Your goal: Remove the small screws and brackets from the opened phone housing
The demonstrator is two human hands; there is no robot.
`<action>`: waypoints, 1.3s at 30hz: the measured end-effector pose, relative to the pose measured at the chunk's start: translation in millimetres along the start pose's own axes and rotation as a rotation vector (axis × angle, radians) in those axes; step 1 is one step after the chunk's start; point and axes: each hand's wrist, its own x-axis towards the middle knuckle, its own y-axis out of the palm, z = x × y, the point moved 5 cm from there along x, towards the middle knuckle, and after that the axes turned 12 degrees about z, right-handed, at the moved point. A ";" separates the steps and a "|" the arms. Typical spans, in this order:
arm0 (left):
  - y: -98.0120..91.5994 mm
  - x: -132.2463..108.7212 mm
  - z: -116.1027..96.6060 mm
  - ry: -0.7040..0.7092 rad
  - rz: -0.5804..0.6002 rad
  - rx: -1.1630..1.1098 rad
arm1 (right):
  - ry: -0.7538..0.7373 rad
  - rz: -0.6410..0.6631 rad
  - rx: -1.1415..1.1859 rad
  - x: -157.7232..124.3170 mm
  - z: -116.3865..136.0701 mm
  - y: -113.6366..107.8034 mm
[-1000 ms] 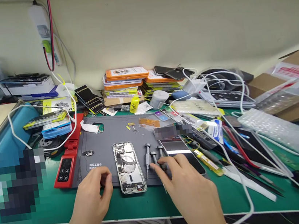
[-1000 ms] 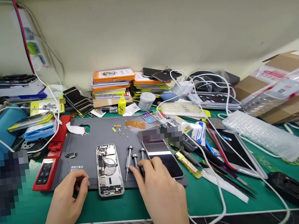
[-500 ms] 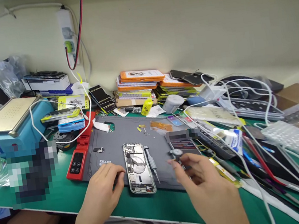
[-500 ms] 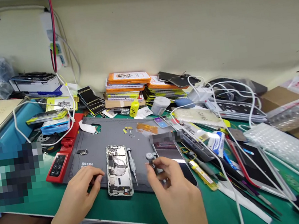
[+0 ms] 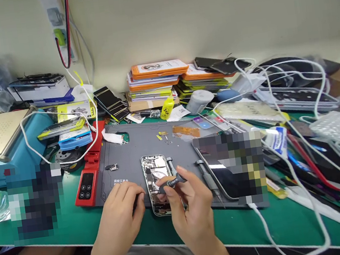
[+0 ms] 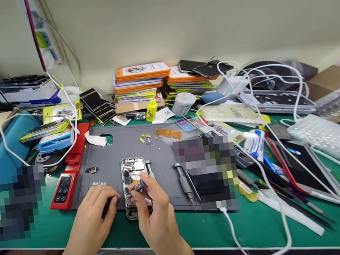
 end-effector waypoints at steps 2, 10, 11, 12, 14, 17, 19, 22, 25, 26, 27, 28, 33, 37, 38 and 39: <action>0.2 0.3 -0.8 0.001 0.012 0.002 | 0.011 0.018 -0.007 -2.3 -2.8 0.8; -0.1 1.0 -3.4 0.002 0.041 0.005 | 0.050 0.053 -0.021 -5.6 -7.6 3.7; -0.1 0.8 -3.5 0.001 0.042 0.008 | 0.051 0.058 -0.023 -5.8 -7.5 3.8; -0.2 0.5 -3.7 0.001 0.042 0.010 | 0.052 0.057 -0.027 -6.0 -7.5 3.7; -0.2 0.0 -4.1 0.003 0.041 0.013 | 0.058 0.049 -0.034 -6.3 -7.7 3.6; 0.0 -0.3 -4.8 0.007 0.040 0.013 | 0.062 0.037 -0.032 -6.6 -8.5 3.9; 0.4 -0.2 -5.0 0.006 0.042 0.012 | 0.056 0.035 -0.020 -6.6 -8.6 4.2; 1.1 0.1 -4.8 0.000 0.050 0.006 | 0.055 0.032 -0.009 -6.8 -8.8 4.2; 1.1 0.3 -4.8 0.000 0.050 0.006 | 0.047 0.041 -0.006 -6.3 -8.3 4.0; 1.2 0.5 -4.7 0.000 0.051 0.007 | 0.042 0.046 -0.010 -5.7 -7.9 3.8; 1.3 0.6 -4.7 0.001 0.052 0.007 | 0.035 0.048 -0.025 -4.7 -7.0 3.3; 1.4 0.8 -4.5 0.000 0.054 0.008 | 0.024 0.050 -0.057 -3.4 -5.5 2.7; 1.3 0.8 -4.1 -0.009 0.060 0.008 | -0.139 0.069 -0.313 5.4 10.4 -0.6; 0.2 0.6 -4.7 -0.010 0.064 0.001 | -0.150 0.149 -0.257 7.5 12.7 -1.3; 0.2 0.8 -4.8 -0.011 0.065 0.001 | -0.146 0.156 -0.244 6.9 12.4 -1.6; 0.1 1.1 -4.8 -0.013 0.065 0.003 | -0.152 0.147 -0.251 6.1 12.7 -2.3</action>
